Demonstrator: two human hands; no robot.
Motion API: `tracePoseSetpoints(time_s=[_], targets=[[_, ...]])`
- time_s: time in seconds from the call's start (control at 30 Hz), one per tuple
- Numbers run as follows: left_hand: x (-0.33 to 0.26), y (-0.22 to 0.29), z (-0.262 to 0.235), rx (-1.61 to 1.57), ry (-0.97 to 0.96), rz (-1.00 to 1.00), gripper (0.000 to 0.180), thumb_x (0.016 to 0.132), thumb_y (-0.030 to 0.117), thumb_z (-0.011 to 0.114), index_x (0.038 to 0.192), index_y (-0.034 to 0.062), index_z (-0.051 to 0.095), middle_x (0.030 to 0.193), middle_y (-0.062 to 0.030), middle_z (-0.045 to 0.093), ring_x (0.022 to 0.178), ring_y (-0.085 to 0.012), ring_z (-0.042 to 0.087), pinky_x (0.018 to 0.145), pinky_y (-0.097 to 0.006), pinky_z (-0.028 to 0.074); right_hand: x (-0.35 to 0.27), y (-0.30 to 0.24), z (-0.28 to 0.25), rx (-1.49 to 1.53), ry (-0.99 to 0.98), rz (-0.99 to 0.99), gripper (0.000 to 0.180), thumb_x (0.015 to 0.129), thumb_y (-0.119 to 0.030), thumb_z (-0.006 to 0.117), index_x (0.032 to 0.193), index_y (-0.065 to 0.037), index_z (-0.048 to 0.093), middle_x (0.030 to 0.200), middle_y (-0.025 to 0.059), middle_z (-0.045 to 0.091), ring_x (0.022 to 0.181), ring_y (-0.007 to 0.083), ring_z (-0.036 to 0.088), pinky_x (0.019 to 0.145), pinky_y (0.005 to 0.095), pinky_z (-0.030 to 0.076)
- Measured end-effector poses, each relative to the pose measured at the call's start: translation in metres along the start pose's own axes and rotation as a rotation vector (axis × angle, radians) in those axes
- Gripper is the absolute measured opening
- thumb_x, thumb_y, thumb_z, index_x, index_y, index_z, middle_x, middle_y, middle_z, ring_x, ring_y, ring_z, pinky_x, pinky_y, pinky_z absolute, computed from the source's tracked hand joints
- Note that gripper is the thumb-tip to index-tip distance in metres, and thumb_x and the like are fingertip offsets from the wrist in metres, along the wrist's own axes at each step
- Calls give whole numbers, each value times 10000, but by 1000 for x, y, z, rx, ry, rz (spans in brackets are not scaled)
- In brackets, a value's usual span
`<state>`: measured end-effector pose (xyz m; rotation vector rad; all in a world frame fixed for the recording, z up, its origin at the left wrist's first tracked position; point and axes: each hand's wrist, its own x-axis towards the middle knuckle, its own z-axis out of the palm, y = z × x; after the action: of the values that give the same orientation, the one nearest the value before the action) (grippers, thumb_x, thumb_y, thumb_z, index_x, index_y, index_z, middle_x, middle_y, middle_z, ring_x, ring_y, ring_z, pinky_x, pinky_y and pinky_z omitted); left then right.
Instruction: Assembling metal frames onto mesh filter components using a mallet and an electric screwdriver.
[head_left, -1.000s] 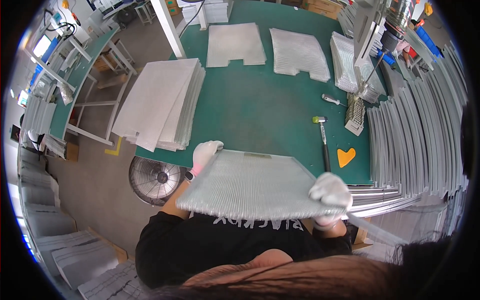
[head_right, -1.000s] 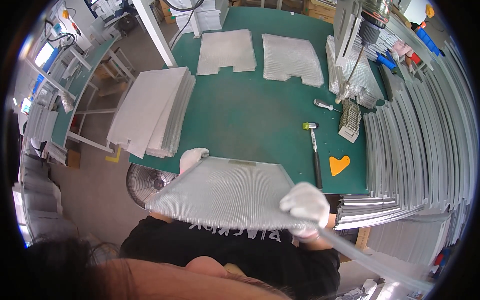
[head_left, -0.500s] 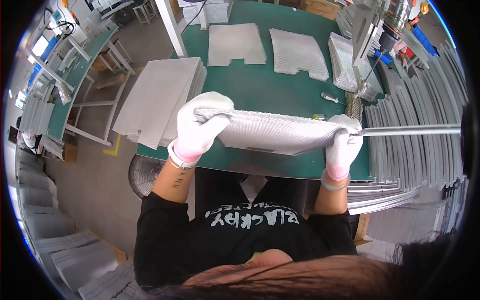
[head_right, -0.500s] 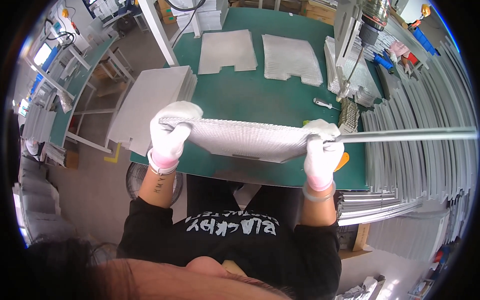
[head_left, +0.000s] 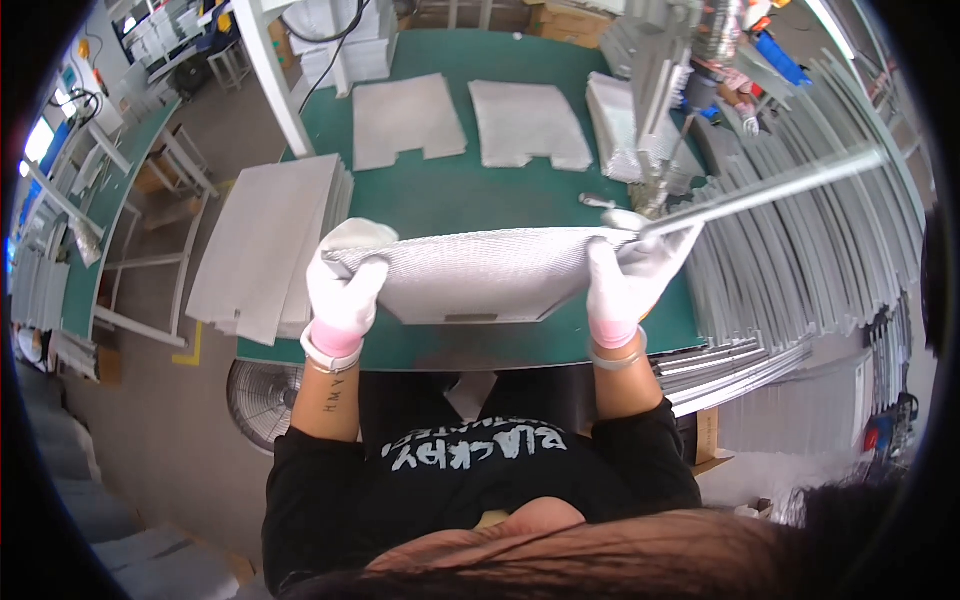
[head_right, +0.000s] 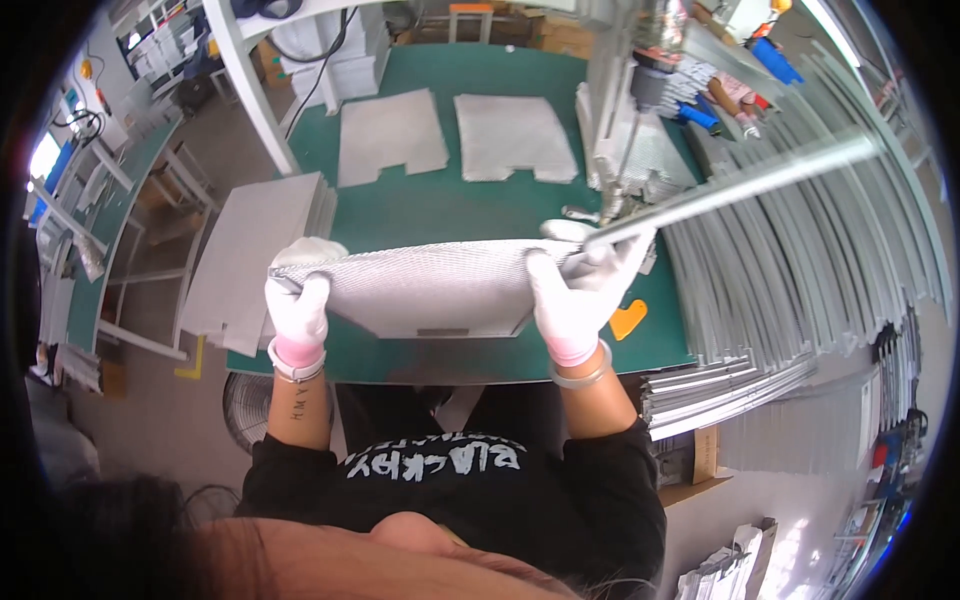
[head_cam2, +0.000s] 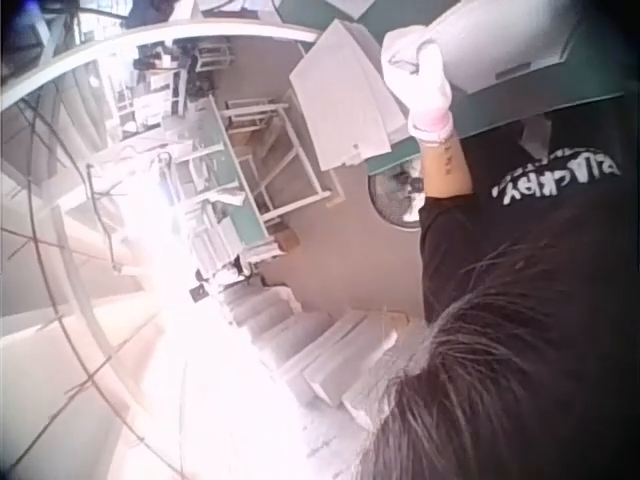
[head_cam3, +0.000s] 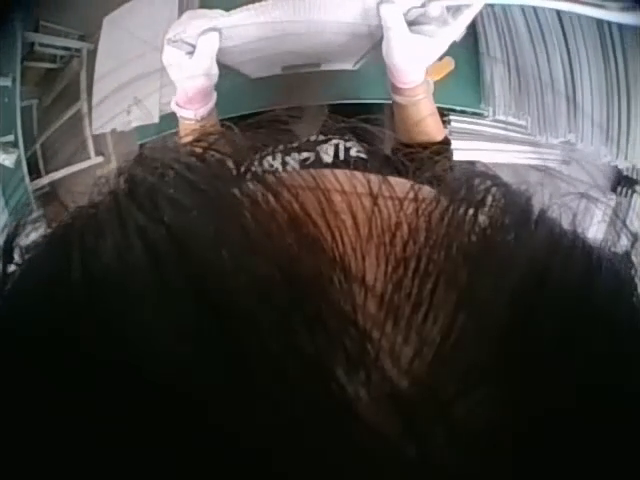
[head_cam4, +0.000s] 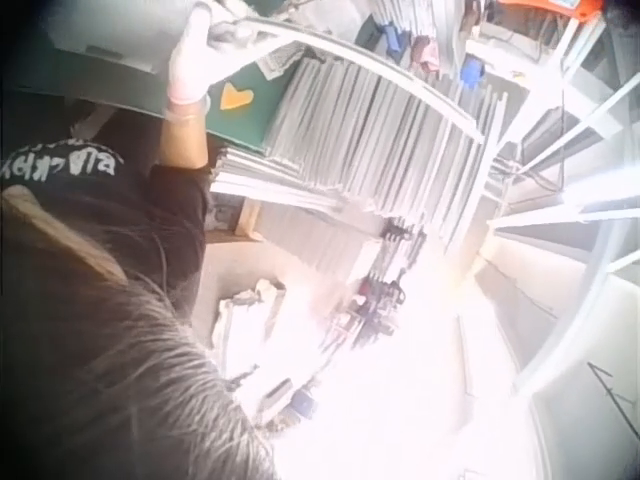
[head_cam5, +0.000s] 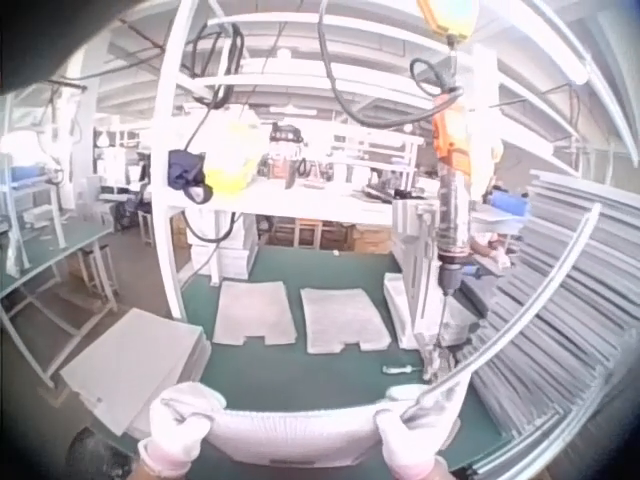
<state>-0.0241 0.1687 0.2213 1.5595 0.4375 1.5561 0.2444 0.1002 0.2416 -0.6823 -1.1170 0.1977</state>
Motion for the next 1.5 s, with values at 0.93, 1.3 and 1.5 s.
tracePoseSetpoints(time_s=[0.93,1.3,1.5], targets=[[18,35,-15,219,-209,-82,66,813,16,685,858,-5,642,839,-55,636,739,-131,583,681,-262,469,124,-77,-15,-667,-1373,-342,621,767,60,651,1359,-87,534,761,141,593,671,342,596,610,421,472],[11,24,0,131,-36,127,201,772,22,771,925,6,643,875,-58,620,768,-109,576,666,-249,471,113,-83,22,-690,-1427,-279,522,750,2,679,1262,-64,600,775,142,582,714,337,602,637,425,487],[-3,9,16,63,241,302,697,690,-14,841,1265,32,450,1080,-103,572,833,-146,586,724,-265,526,105,-71,47,-308,-1418,-258,347,766,-11,670,1108,-66,647,873,130,622,791,338,627,681,391,509]])
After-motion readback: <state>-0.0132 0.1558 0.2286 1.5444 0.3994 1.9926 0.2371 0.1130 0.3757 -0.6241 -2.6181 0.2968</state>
